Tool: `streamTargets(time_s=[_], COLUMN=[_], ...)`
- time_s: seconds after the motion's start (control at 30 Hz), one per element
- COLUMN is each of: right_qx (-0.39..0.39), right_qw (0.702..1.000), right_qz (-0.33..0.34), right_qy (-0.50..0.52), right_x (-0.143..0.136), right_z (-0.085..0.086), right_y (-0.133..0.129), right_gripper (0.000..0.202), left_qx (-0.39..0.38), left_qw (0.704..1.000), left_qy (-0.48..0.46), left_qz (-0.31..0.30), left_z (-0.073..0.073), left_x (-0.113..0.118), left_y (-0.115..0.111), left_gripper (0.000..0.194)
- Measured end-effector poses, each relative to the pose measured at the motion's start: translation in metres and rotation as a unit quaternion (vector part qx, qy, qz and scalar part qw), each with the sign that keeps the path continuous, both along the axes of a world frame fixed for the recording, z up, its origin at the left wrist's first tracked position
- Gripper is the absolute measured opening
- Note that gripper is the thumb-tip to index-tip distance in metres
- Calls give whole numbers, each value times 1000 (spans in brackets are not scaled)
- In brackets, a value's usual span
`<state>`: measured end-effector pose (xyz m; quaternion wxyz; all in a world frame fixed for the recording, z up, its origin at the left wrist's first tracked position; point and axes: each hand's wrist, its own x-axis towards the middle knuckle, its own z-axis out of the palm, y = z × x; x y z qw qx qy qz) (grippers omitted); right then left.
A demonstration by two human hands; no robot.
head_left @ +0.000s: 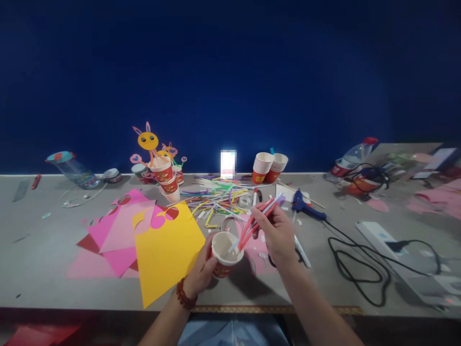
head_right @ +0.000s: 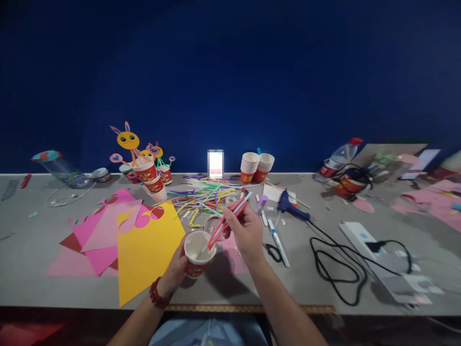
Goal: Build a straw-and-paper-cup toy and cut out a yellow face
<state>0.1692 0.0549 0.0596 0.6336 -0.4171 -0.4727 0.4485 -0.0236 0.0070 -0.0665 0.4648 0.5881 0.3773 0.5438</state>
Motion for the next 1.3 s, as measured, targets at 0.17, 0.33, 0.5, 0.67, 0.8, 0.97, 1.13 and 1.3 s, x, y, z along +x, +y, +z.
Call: streamTargets(time_s=[0.17,0.33,0.5,0.67,0.8,0.97,1.13,1.3], right_qx=[36,75,102,117,122,137,188,176], right_qw=[999,996,991,985,981,975,951,954], right_qz=[-2,14,22,15,17,23,-4,-10], right_qy=[-8,-47,-88,-126,-147,-172,-244,-243], right_x=[0,3,2,-2,-6,-9,-9,-13], right_z=[4,5,2,3,4,3,2,-1], right_y=[-14,-31,-40,-45,-49,-45,-41,-42], right_gripper=[20,12,3,4,3,4,3,5], left_qx=[116,144,123,118,128,144,149,144], left_qw=[989,987,991,992,991,989,989,988], left_qy=[13,2,2,10,10,12,-17,-49], left_qz=[-92,-71,-45,-34,-35,-42,-18,-3], left_z=[9,14,16,14,17,19,17,19], left_x=[-3,-3,-3,-2,-2,-1,0,3], left_y=[-3,-4,-5,-4,-3,-4,-4,-5], left_gripper=[78,80,80,82,79,75,73,73])
